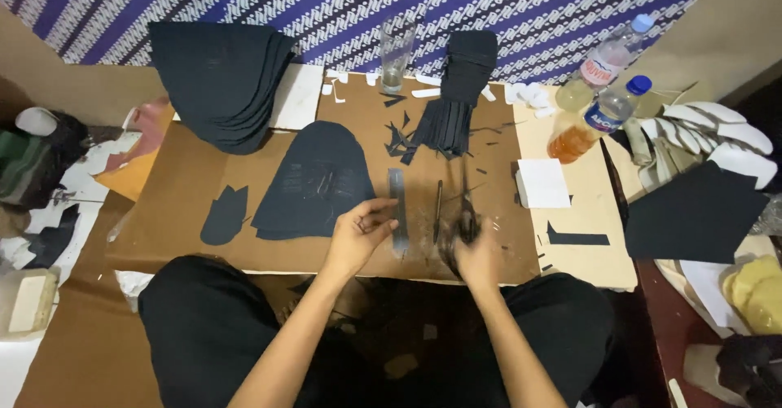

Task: The person cuts a strip of black material using shears, then places it on a larger black piece. They pick up the larger piece, align the strip, and continue cutting and adjusting the material on the table.

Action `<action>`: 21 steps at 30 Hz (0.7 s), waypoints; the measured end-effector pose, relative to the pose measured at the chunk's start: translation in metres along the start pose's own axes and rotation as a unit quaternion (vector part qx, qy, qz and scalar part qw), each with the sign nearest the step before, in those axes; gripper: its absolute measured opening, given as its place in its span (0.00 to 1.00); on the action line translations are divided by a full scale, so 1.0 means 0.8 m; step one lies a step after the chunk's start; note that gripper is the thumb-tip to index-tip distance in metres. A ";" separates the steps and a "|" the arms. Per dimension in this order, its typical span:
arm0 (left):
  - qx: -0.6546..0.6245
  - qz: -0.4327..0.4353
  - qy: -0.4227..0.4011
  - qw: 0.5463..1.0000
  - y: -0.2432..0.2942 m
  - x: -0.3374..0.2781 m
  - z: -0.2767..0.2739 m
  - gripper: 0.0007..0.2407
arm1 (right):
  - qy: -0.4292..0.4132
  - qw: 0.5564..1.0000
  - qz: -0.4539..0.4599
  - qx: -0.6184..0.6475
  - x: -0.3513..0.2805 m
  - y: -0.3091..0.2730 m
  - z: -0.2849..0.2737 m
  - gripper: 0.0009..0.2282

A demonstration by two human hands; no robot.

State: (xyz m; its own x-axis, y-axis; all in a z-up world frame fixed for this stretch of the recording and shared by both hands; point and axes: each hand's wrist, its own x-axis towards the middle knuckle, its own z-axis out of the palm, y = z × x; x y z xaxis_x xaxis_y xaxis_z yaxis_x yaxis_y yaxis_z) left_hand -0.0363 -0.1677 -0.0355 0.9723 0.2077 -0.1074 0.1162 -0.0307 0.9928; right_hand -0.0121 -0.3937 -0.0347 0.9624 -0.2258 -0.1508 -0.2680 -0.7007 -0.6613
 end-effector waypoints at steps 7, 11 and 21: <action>-0.043 0.009 -0.021 0.999 0.046 -0.014 -0.010 0.22 | -0.044 0.998 0.039 -0.001 0.057 -0.033 0.036 0.27; -0.079 0.005 -0.043 0.996 0.049 -0.015 -0.011 0.23 | 0.047 0.997 0.047 -0.029 0.092 0.011 0.037 0.20; 0.046 -0.009 -0.016 0.999 0.024 -0.003 0.001 0.19 | 0.090 0.994 0.007 0.056 0.038 0.004 -0.009 0.16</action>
State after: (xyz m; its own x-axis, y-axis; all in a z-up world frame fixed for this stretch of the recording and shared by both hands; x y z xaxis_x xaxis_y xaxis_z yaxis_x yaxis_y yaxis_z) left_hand -0.0363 -0.1699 -0.0165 0.9757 0.1774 -0.1283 0.1504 -0.1171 0.9817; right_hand 0.0161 -0.4075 -0.0364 0.9328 -0.3589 -0.0338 -0.2648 -0.6188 -0.7396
